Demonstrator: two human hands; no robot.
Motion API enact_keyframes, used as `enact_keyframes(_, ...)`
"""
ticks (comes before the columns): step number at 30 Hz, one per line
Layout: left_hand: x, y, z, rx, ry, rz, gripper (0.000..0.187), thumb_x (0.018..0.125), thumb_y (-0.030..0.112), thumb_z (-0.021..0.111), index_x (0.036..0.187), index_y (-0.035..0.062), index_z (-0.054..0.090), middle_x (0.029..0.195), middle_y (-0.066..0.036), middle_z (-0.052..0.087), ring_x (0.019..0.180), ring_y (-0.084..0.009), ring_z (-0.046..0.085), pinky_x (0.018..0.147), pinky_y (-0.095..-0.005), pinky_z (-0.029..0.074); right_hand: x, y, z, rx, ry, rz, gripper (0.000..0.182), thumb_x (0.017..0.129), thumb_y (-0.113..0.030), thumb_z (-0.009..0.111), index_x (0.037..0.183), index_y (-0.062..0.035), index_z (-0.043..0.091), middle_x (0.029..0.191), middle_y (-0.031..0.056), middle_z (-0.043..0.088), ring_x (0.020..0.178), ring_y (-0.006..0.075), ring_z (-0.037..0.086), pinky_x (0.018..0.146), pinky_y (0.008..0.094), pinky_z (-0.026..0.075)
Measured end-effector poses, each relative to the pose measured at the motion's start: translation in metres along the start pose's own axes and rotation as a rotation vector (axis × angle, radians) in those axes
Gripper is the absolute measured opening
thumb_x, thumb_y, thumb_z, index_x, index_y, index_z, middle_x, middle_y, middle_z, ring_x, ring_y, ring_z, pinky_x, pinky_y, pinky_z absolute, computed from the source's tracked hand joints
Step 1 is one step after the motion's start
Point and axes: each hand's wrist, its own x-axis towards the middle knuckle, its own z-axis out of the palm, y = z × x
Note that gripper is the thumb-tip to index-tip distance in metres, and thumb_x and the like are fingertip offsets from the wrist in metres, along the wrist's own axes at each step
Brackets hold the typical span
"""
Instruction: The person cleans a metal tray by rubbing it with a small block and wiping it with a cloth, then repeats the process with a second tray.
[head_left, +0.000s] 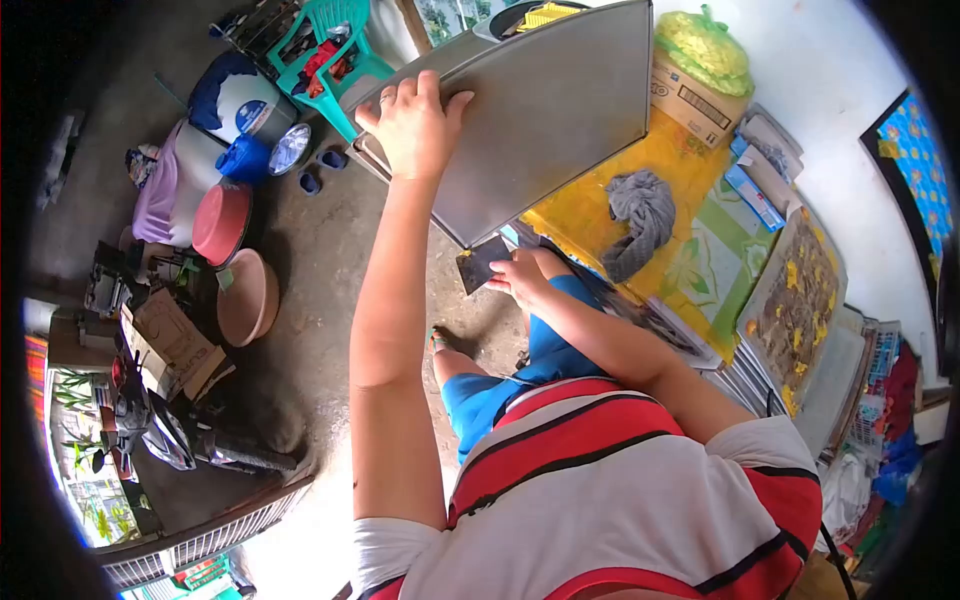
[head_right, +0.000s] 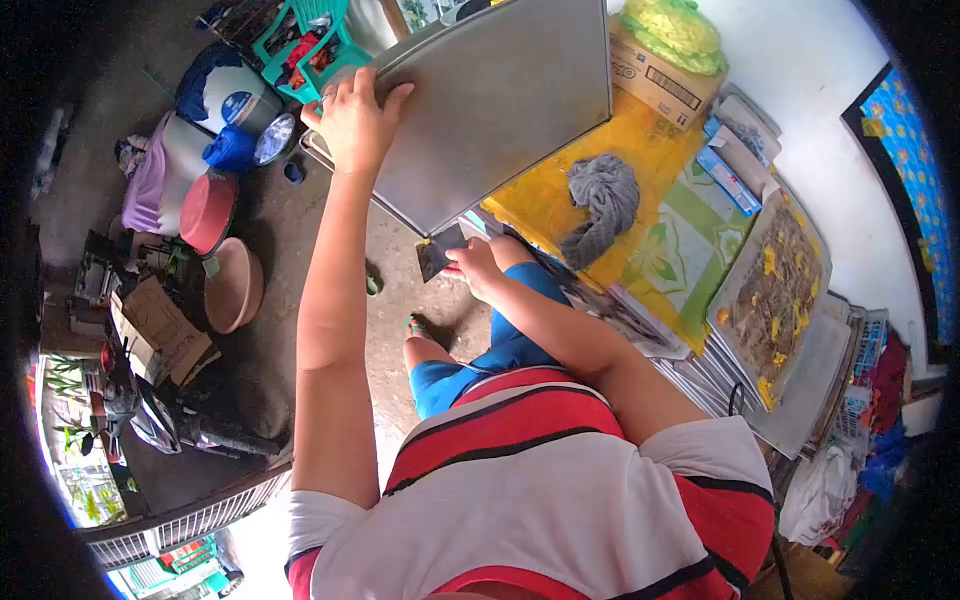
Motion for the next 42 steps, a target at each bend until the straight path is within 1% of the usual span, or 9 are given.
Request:
enact_keyframes(8,0.0,0.003,-0.001,-0.009,0.046,0.018,0.042,0.076,0.051,0.069,0.091,0.0126,0.059,0.083,-0.004,0.065,0.089,-0.0261,0.063,0.087,-0.0568,0.033,0.0,0.0,-0.001,-0.025,0.061,0.075,0.024,0.083,-0.001,0.061,0.1,0.005,0.045,0.093,0.0163,0.051,0.083,0.0282,0.061,0.072,0.0441,0.061)
enact_keyframes(14,-0.003,0.003,-0.005,0.004,0.05,0.017,0.043,0.075,0.05,0.07,0.091,0.0122,0.059,0.083,-0.005,0.065,0.088,-0.026,0.062,0.085,-0.0554,0.033,0.011,-0.001,0.009,0.121,-0.041,0.001,0.024,0.084,0.002,0.058,0.101,0.0065,0.043,0.101,0.0183,0.048,0.088,0.0312,0.059,0.075,0.0446,0.062)
enact_keyframes(20,-0.003,0.008,-0.013,-0.033,0.031,0.01,0.041,0.075,0.048,0.071,0.09,0.0118,0.059,0.082,-0.005,0.064,0.088,-0.0259,0.062,0.087,-0.0542,0.033,0.006,0.001,0.006,0.084,0.045,-0.008,0.029,0.083,-0.001,0.06,0.108,0.0026,0.045,0.105,0.015,0.048,0.093,0.0312,0.058,0.078,0.047,0.06)
enact_keyframes(23,-0.002,0.009,-0.012,-0.037,0.036,0.02,0.041,0.075,0.047,0.072,0.091,0.0117,0.059,0.082,-0.005,0.064,0.088,-0.026,0.062,0.087,-0.0541,0.033,-0.024,-0.02,0.012,0.046,0.051,-0.046,0.02,0.083,0.0,0.059,0.097,0.0039,0.044,0.098,0.0164,0.048,0.09,0.0298,0.059,0.074,0.0447,0.062)
enact_keyframes(29,-0.001,0.012,-0.012,-0.056,0.055,0.019,0.041,0.075,0.048,0.072,0.091,0.0121,0.059,0.082,-0.005,0.064,0.088,-0.0258,0.062,0.087,-0.0544,0.033,-0.015,0.0,0.001,0.012,0.112,0.039,0.021,0.083,-0.002,0.06,0.095,0.0034,0.044,0.094,0.015,0.049,0.082,0.0299,0.061,0.072,0.0443,0.062)
enact_keyframes(32,-0.001,0.012,-0.014,-0.047,0.031,0.009,0.041,0.075,0.048,0.072,0.09,0.0124,0.059,0.081,-0.005,0.064,0.088,-0.0257,0.062,0.087,-0.0543,0.033,-0.006,0.0,0.003,0.037,0.149,-0.058,0.022,0.082,-0.003,0.061,0.095,0.0037,0.044,0.093,0.0159,0.051,0.077,0.0298,0.062,0.071,0.0442,0.062)
enact_keyframes(35,-0.002,0.011,-0.014,-0.041,0.049,0.014,0.04,0.075,0.048,0.072,0.09,0.0127,0.059,0.081,-0.004,0.064,0.088,-0.0256,0.062,0.087,-0.0544,0.033,0.01,0.005,0.001,0.078,0.05,-0.047,0.034,0.083,-0.003,0.062,0.111,0.0019,0.043,0.101,0.0151,0.048,0.086,0.0286,0.059,0.072,0.0448,0.061)
enact_keyframes(38,-0.003,0.01,-0.012,-0.018,0.056,0.01,0.04,0.075,0.048,0.071,0.089,0.0127,0.059,0.081,-0.004,0.064,0.088,-0.0255,0.062,0.086,-0.0545,0.033,0.003,-0.002,0.006,-0.097,0.023,0.046,0.035,0.083,-0.003,0.061,0.113,0.0019,0.043,0.1,0.0147,0.05,0.082,0.0279,0.06,0.071,0.0444,0.061)
enact_keyframes(42,-0.003,0.008,-0.013,-0.015,0.036,0.005,0.041,0.075,0.049,0.07,0.089,0.0126,0.059,0.081,-0.004,0.064,0.088,-0.0256,0.062,0.086,-0.0542,0.033,0.007,0.006,-0.001,-0.13,0.18,-0.068,0.023,0.082,-0.002,0.061,0.099,0.0023,0.045,0.095,0.0163,0.055,0.081,0.0281,0.065,0.07,0.0442,0.061)
